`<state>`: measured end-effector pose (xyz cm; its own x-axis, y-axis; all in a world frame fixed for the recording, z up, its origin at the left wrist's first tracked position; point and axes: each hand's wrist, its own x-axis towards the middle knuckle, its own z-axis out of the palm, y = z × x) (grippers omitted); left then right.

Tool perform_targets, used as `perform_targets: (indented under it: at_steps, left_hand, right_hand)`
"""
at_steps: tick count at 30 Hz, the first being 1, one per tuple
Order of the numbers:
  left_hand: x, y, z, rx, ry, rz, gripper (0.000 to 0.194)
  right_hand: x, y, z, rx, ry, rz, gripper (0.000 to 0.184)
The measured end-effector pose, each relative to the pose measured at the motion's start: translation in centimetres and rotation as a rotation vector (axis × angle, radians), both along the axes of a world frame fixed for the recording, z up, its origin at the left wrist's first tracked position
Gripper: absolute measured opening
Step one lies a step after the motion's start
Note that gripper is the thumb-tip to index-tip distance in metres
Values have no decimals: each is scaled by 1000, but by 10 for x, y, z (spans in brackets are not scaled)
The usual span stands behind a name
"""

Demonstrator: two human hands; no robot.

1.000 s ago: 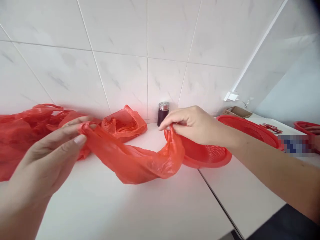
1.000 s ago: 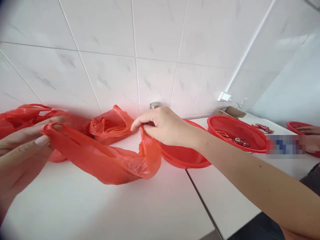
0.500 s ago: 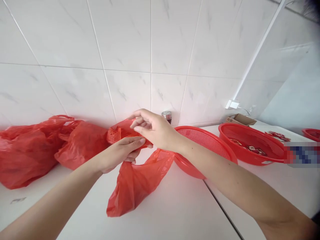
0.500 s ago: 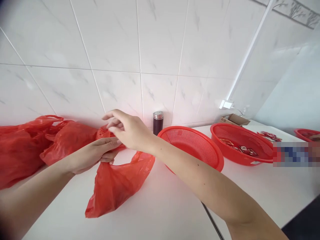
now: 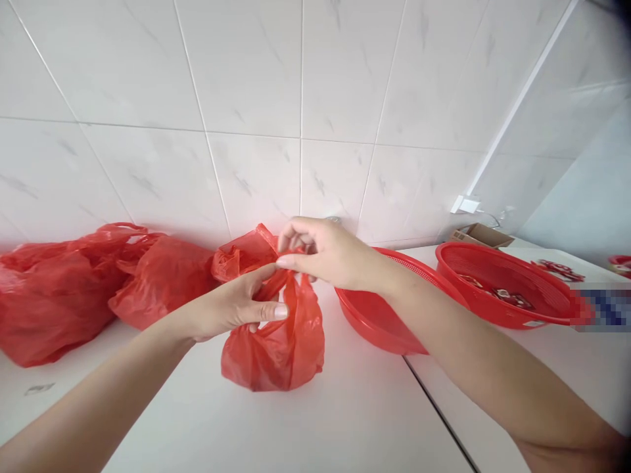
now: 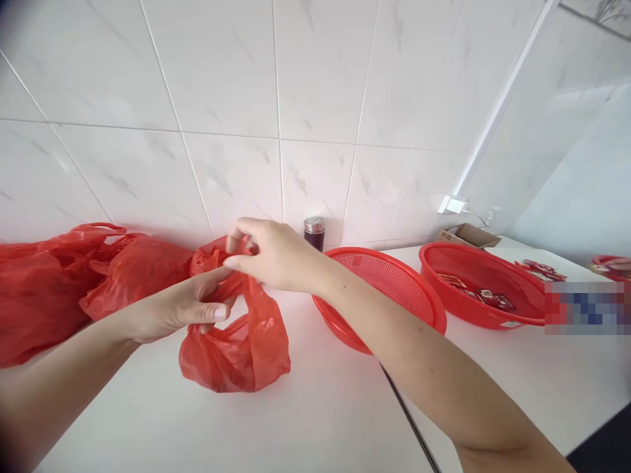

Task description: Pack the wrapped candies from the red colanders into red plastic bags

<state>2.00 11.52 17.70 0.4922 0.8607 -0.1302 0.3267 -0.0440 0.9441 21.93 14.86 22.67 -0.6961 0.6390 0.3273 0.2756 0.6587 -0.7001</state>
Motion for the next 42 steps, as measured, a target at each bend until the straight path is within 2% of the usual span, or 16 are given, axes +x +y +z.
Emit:
perform_targets:
  at_steps: [2,4,7,9,12,15,17,19,21,23,26,29,31,33,36,42]
  left_hand:
    - [7,4,1,23,24,-13,38]
    - [12,6,1,7,27,47,27]
    - [13,7,-1,-72,-31,117,34]
    - [11,8,-3,-93,-79,142,35]
    - [9,9,-7,-84,-121,165,34]
    - [8,10,-10,-73,-186,198,31]
    - [6,8,-9,-76,-217,174,27]
    - [2,5,-5,-64,-169,122,22]
    - [-1,1,-1,-47,-61,74,16]
    - [-3,-3,0,-3,41,32,11]
    - [-4,-5,-7,149,183,-23,10]
    - [-4,-8,-19,380,346,158,20]
    - [-5,-10,-26,552,357,285,20]
    - [-7,-13,-31,652,292,272,18]
    - [-9,-19,-36,653,211,180,27]
    - [-8,-26,-56,693,224,247,39]
  right_hand:
    - [-19,-2,0,35,59,78,8]
    - [-30,0,-6,60,128,125,8]
    - [-28,11,-22,88,199,23,13]
    - [-18,21,-36,14,154,-42,19]
    - [-5,28,-54,-121,115,-38,17]
    - [-1,12,-60,-59,248,-102,8]
    - [0,-8,-60,-49,285,-83,6]
    - [0,-25,-61,-82,292,-39,9]
    - [-1,-30,-67,-104,358,-76,12]
    - [-5,-24,-79,-139,444,-144,19]
    - [-19,-5,-103,-255,409,-123,31]
    - [-32,4,-121,-303,407,-146,31]
    - [-37,2,-127,-357,424,-127,28]
    - [-38,-2,-129,-471,404,-51,30]
    - [-34,-8,-129,-602,365,41,36]
    - [-32,-10,-132,-603,295,126,22]
